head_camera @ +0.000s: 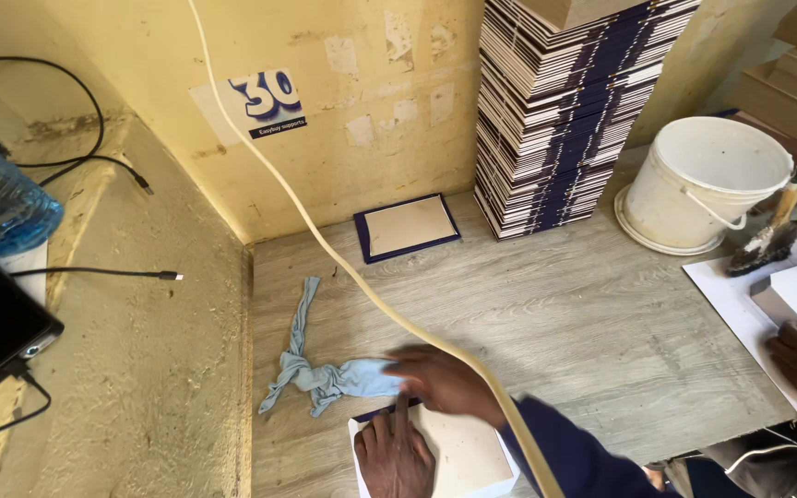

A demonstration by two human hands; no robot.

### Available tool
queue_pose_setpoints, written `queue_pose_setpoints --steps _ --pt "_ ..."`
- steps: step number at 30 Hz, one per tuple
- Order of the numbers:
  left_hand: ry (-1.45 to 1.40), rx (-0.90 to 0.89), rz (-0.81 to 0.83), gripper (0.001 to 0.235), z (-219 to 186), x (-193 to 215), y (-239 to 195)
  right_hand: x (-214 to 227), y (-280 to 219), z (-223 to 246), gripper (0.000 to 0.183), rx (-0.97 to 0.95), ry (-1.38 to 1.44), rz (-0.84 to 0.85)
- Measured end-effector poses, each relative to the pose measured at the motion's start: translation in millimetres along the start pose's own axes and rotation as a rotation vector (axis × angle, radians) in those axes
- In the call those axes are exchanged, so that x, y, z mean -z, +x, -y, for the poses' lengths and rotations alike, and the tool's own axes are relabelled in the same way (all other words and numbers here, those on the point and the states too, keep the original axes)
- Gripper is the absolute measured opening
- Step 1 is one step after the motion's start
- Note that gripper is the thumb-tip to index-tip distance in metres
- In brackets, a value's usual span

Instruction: The person wraps a book with a blue cover using a white sheet of paper. They align the paper, fold the edges over the cover, and smooth the surface by hand. The wrapped book is then placed on the table.

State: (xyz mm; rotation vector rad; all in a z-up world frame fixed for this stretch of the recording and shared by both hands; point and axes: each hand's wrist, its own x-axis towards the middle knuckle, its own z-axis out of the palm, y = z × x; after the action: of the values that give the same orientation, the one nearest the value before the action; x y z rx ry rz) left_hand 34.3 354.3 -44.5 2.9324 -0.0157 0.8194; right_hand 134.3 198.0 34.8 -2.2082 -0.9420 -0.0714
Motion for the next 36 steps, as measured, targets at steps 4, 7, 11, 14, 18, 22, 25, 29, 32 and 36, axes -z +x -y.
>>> queue_pose_setpoints --steps 4,7,11,14,18,22,25,29,32,36 --pt "-0.088 0.027 0.038 0.052 4 -3 -8 -17 18 -28 0.022 0.129 0.243 0.217" --pt "-0.091 0.044 0.057 0.036 2 -6 -4 16 -18 -57 0.024 0.288 0.337 0.231" --pt "-0.062 0.034 0.018 0.038 1 -6 -4 19 -34 -87 0.03 -0.014 0.374 0.282" --pt "-0.066 0.063 0.003 0.029 -6 6 1 -20 -10 -42 0.016 -0.004 0.245 0.301" --pt "0.004 0.093 -0.002 0.049 -1 -12 -10 -20 -16 -45 0.019 0.02 0.195 0.355" --pt "0.009 0.089 0.024 0.054 -1 -3 -6 40 -49 -96 0.016 -0.024 0.316 0.212" --pt "0.001 0.018 -0.051 0.049 -4 11 2 25 -29 -83 0.009 -0.331 0.235 0.334" --pt "-0.105 -0.07 -0.144 0.031 -2 16 3 -46 34 -44 0.025 0.066 0.419 0.322" --pt "-0.16 -0.121 -0.173 0.023 0 15 2 -63 74 -6 0.025 0.114 0.097 0.403" --pt "-0.21 -0.165 -0.063 0.019 1 30 0 -66 80 12 0.013 0.114 0.05 0.395"
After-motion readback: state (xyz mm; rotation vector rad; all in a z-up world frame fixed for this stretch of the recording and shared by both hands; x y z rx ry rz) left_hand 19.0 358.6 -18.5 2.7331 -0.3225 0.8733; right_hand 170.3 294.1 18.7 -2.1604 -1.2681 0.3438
